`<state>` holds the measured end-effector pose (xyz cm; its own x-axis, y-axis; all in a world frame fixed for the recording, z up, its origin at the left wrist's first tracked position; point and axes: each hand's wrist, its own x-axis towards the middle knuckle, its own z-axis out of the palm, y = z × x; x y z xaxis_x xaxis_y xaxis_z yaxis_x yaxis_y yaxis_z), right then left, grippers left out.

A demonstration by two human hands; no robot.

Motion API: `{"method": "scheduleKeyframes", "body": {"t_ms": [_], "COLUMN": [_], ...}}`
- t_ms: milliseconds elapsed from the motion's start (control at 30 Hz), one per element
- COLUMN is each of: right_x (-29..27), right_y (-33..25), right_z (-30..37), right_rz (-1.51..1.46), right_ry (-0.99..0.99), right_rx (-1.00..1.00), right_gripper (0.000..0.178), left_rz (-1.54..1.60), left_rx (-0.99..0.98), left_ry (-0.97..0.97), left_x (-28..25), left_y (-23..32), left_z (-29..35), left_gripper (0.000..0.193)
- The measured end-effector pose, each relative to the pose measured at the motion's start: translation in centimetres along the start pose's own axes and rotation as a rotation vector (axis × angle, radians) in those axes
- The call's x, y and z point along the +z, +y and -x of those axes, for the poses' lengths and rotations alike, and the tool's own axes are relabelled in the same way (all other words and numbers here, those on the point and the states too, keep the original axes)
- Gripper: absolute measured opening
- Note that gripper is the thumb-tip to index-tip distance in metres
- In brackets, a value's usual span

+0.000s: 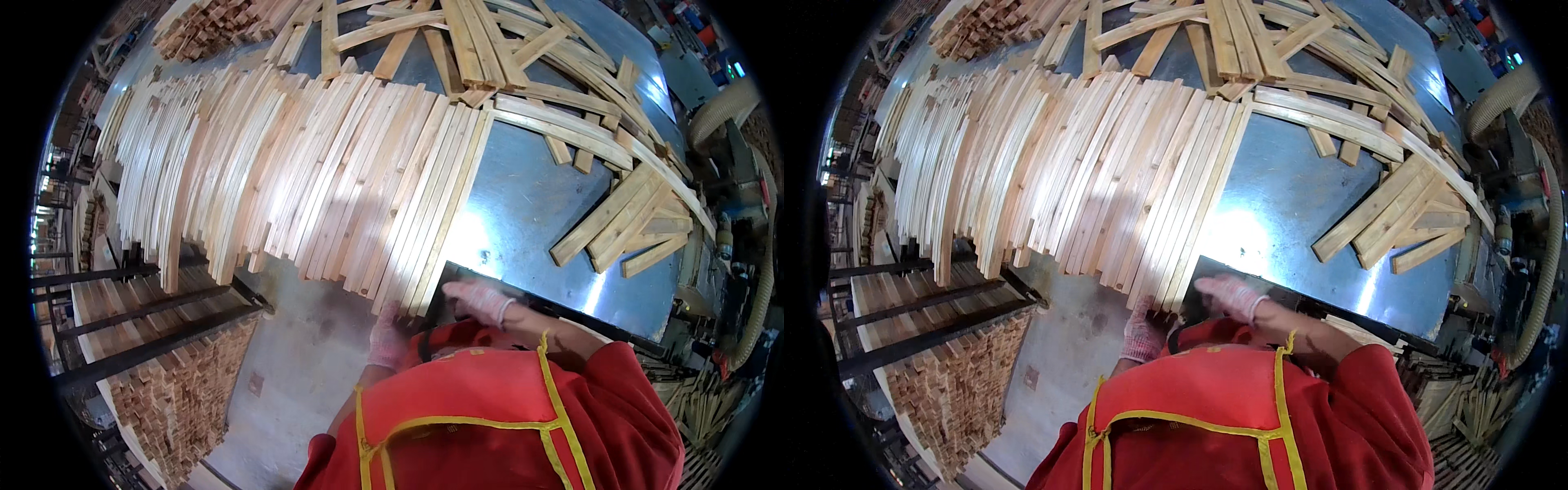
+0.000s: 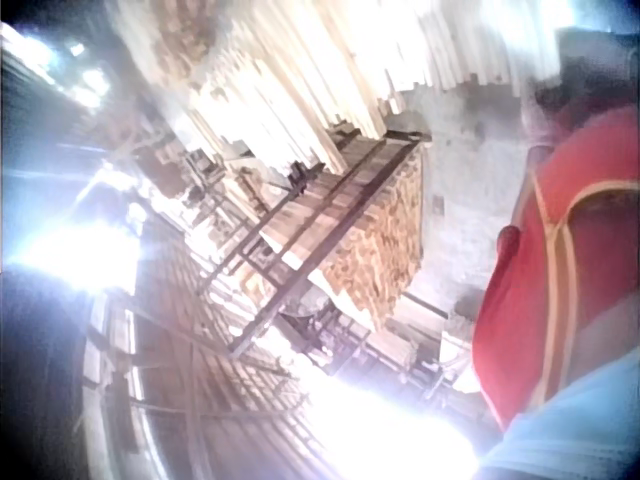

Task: The person picks up individual wooden planks from a large pile on a metal table and stacks them neatly. They repeatedly gather planks, align them, and place them into a growing stack, occasionally moving the stack to a nearby rack.

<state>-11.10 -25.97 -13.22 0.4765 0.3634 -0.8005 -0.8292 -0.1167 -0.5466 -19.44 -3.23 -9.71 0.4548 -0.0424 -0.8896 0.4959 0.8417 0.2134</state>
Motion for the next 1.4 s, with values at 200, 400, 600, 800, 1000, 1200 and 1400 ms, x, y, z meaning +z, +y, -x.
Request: {"method": "scheduleKeyframes", "body": {"t_ms": [200,400,600,800,1000,1200,1400], "right_x": [6.7,3.4,6.7,7.8,-2.4,4.6,-1.7], "right_y": [-0.9,-1.7,1.3,-2.1,8.1,-4.8,-11.7], "right_z": [-1.7,8.8,9.3,7.1,3.5,2.9,-1.4], "right_rz": [-0.423,-0.498,-0.261,-0.33,-0.104,1.097,0.542], "right_ry": [-0.003,-0.017,-0.169,-0.094,0.1,0.006,0.013], "right_rx": [-0.137,-0.282,-0.427,-0.448,-0.458,-0.169,-0.233], "right_gripper": [0.053,0.043,0.047,0.047,0.045,0.041,0.029], "left_rz": [-0.369,-1.139,-1.263,-0.948,-1.469,-1.88,-2.053], "left_rx": [0.037,0.294,0.607,0.506,1.097,1.019,1.049], "left_ry": [-0.121,-0.207,-0.4,-0.519,-0.138,0.387,0.496], "left_x": [-5.2,-7.1,4.4,11.9,3.1,4.3,3.3], "left_y": [0.0,5.5,8.0,12.0,22.0,29.3,31.8], "left_z": [-2.6,3.3,6.8,1.3,-5.4,-1.9,3.0], "left_gripper": [0.047,0.048,0.095,0.067,0.075,0.076,0.08]}}
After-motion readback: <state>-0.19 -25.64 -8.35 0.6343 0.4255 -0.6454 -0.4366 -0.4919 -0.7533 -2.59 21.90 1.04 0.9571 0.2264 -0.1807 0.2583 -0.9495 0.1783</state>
